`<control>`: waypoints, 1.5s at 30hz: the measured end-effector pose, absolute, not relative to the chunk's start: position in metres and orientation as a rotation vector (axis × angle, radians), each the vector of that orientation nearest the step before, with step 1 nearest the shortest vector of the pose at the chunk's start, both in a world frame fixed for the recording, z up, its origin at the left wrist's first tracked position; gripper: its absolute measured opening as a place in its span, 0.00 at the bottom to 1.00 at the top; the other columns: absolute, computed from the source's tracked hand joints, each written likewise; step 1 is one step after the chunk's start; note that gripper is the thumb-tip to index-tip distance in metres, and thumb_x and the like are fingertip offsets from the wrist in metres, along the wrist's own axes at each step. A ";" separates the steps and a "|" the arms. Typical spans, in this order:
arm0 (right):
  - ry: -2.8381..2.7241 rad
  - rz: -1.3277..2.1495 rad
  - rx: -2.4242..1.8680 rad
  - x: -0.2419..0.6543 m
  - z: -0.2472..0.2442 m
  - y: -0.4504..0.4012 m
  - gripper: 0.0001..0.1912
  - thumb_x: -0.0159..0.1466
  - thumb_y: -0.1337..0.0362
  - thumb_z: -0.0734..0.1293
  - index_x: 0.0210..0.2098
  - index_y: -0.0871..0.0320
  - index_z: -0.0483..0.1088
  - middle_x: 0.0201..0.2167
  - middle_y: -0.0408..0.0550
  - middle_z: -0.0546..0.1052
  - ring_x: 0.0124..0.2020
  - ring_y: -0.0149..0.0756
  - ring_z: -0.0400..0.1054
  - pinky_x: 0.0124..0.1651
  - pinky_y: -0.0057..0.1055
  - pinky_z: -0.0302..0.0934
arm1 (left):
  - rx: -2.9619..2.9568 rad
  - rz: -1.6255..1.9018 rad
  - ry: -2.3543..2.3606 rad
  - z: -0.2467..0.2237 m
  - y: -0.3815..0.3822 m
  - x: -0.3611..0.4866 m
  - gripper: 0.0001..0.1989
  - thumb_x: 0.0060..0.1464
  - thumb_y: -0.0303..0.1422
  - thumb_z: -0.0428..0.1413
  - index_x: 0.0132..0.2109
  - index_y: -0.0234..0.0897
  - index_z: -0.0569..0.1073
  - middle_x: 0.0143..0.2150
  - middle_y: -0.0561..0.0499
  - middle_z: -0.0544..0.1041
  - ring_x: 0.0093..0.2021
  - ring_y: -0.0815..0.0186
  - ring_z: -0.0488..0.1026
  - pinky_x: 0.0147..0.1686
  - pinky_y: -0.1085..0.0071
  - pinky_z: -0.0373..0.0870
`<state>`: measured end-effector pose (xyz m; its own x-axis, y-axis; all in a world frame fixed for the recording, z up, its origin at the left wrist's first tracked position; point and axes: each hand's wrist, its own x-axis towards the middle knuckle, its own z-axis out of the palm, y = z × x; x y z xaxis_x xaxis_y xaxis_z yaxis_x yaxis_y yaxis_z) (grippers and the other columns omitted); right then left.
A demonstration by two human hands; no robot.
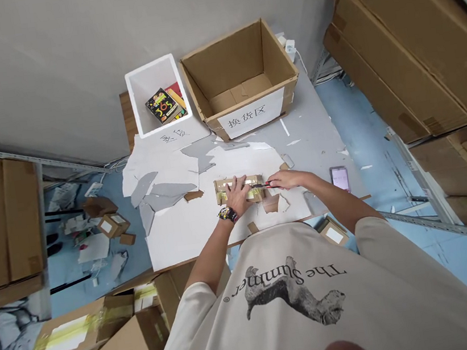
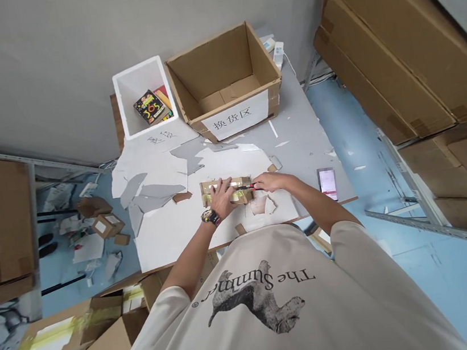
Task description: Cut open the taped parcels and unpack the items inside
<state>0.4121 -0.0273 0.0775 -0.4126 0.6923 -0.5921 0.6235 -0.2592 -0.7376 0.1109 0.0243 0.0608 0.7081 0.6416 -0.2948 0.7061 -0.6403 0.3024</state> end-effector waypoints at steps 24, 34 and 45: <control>-2.009 1.998 -1.637 0.403 0.068 0.010 0.18 0.73 0.45 0.72 0.37 0.53 0.76 0.21 0.40 0.73 0.20 0.32 0.63 0.30 0.29 0.57 | 2.485 -0.272 1.009 0.059 0.031 0.117 0.24 0.50 0.29 0.75 0.52 0.43 0.78 0.85 0.41 0.60 0.86 0.31 0.49 0.77 0.20 0.48; -1.780 2.088 -1.582 0.414 0.071 -0.038 0.18 0.76 0.47 0.67 0.40 0.54 0.76 0.24 0.43 0.74 0.23 0.35 0.66 0.32 0.32 0.60 | 2.442 -0.263 1.013 0.061 0.033 0.114 0.25 0.52 0.33 0.77 0.52 0.43 0.76 0.84 0.39 0.62 0.86 0.35 0.49 0.78 0.23 0.46; -1.493 1.605 -1.879 0.413 0.052 -0.096 0.18 0.80 0.51 0.59 0.49 0.54 0.77 0.36 0.46 0.80 0.30 0.37 0.70 0.36 0.29 0.60 | 2.328 -0.156 1.111 0.051 0.074 0.103 0.29 0.68 0.42 0.59 0.74 0.47 0.75 0.79 0.44 0.71 0.79 0.46 0.66 0.76 0.43 0.62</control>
